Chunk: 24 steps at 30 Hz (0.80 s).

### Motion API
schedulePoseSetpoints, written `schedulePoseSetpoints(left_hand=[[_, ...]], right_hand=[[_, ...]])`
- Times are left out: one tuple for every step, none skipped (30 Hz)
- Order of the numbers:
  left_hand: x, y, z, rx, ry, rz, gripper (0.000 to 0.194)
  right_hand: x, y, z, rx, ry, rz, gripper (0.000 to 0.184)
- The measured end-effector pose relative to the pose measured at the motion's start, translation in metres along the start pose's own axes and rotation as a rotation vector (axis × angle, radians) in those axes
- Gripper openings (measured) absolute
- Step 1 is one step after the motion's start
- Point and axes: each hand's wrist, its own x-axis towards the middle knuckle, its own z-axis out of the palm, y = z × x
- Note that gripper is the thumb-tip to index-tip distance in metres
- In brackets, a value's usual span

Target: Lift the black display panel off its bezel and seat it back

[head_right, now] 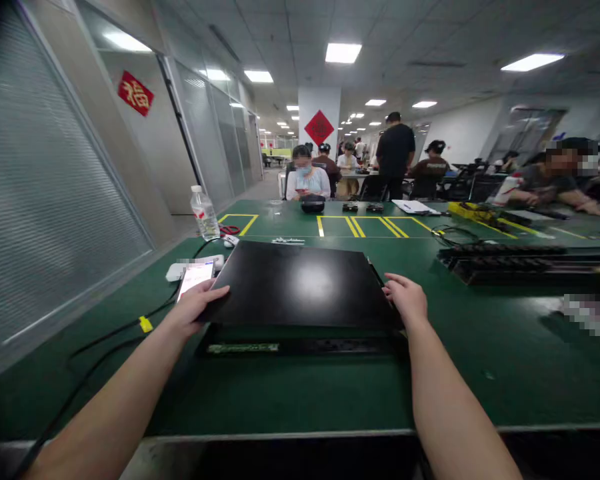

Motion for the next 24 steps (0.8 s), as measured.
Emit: schedulePoseSetpoints(left_hand=[[0.001, -0.001, 0.0, -0.002, 0.0, -0.008, 0.017], [0.002, -0.001, -0.001, -0.004, 0.0, -0.015, 0.019], [0.002, -0.002, -0.001, -0.007, 0.0, -0.021, 0.02], [0.003, -0.002, -0.001, -0.009, -0.001, -0.027, 0.022], [0.003, -0.003, -0.002, -0.012, -0.002, -0.034, 0.023], [0.003, -0.003, -0.002, -0.015, -0.002, -0.039, 0.025], [0.004, -0.004, -0.002, -0.016, -0.005, -0.043, 0.026], [0.004, -0.004, -0.002, -0.016, -0.01, -0.044, 0.028], [0.004, -0.005, -0.003, -0.014, -0.019, -0.045, 0.031], [0.005, -0.005, -0.004, -0.012, -0.03, -0.043, 0.034], [0.006, -0.006, -0.005, -0.011, -0.039, -0.039, 0.037], [0.008, -0.006, -0.007, -0.011, -0.047, -0.033, 0.039], [0.01, -0.007, -0.009, -0.011, -0.049, -0.025, 0.042], [0.012, -0.008, -0.011, -0.013, -0.047, -0.017, 0.044], [0.015, -0.009, -0.014, -0.014, -0.045, -0.012, 0.045], [0.018, -0.01, -0.016, -0.017, -0.037, -0.004, 0.047], [0.02, -0.011, -0.018, -0.019, -0.04, 0.003, 0.047], [0.022, -0.012, -0.02, -0.018, -0.044, 0.007, 0.047], [0.024, -0.012, -0.022, -0.017, -0.047, 0.012, 0.046], [0.025, -0.013, -0.023, -0.014, -0.047, 0.015, 0.044], [0.026, -0.013, -0.023, -0.011, -0.042, 0.014, 0.043], [0.026, -0.013, -0.023, -0.008, -0.034, 0.011, 0.041], [0.026, -0.013, -0.023, -0.005, -0.027, 0.005, 0.041], [0.026, -0.013, -0.023, -0.003, -0.019, -0.001, 0.04]], right_hand=[[0.0, 0.0, 0.0, -0.009, 0.0, -0.003, 0.049], [0.001, 0.0, -0.001, -0.02, 0.0, -0.005, 0.049], [0.001, 0.0, -0.001, -0.035, 0.001, -0.006, 0.049], [0.001, 0.0, -0.002, -0.052, 0.003, -0.006, 0.049], [0.001, 0.0, -0.002, -0.074, 0.005, -0.003, 0.05], [0.001, 0.0, -0.003, -0.098, 0.009, 0.0, 0.05], [0.001, 0.0, -0.003, -0.124, 0.012, 0.002, 0.05], [0.0, 0.0, -0.004, -0.15, 0.014, 0.003, 0.05], [-0.001, -0.001, -0.004, -0.176, 0.013, 0.003, 0.051], [-0.001, -0.001, -0.004, -0.198, 0.01, 0.004, 0.051], [-0.002, -0.002, -0.004, -0.215, 0.005, 0.006, 0.051], [-0.003, -0.003, -0.003, -0.227, 0.0, 0.012, 0.052], [-0.004, -0.004, -0.002, -0.235, -0.006, 0.02, 0.052], [-0.005, -0.005, -0.002, -0.241, -0.009, 0.029, 0.052], [-0.006, -0.006, -0.001, -0.244, -0.009, 0.037, 0.052], [-0.007, -0.007, 0.0, -0.248, -0.009, 0.043, 0.052], [-0.008, -0.007, 0.0, -0.251, -0.009, 0.047, 0.052], [-0.009, -0.008, 0.001, -0.253, -0.008, 0.048, 0.052], [-0.009, -0.009, 0.001, -0.253, -0.007, 0.046, 0.052], [-0.01, -0.009, 0.001, -0.253, -0.006, 0.043, 0.051], [-0.01, -0.009, 0.001, -0.251, -0.006, 0.039, 0.051], [-0.011, -0.01, 0.001, -0.251, -0.005, 0.036, 0.05], [-0.011, -0.01, 0.001, -0.252, -0.005, 0.035, 0.05], [-0.011, -0.01, 0.001, -0.255, -0.004, 0.036, 0.049]])
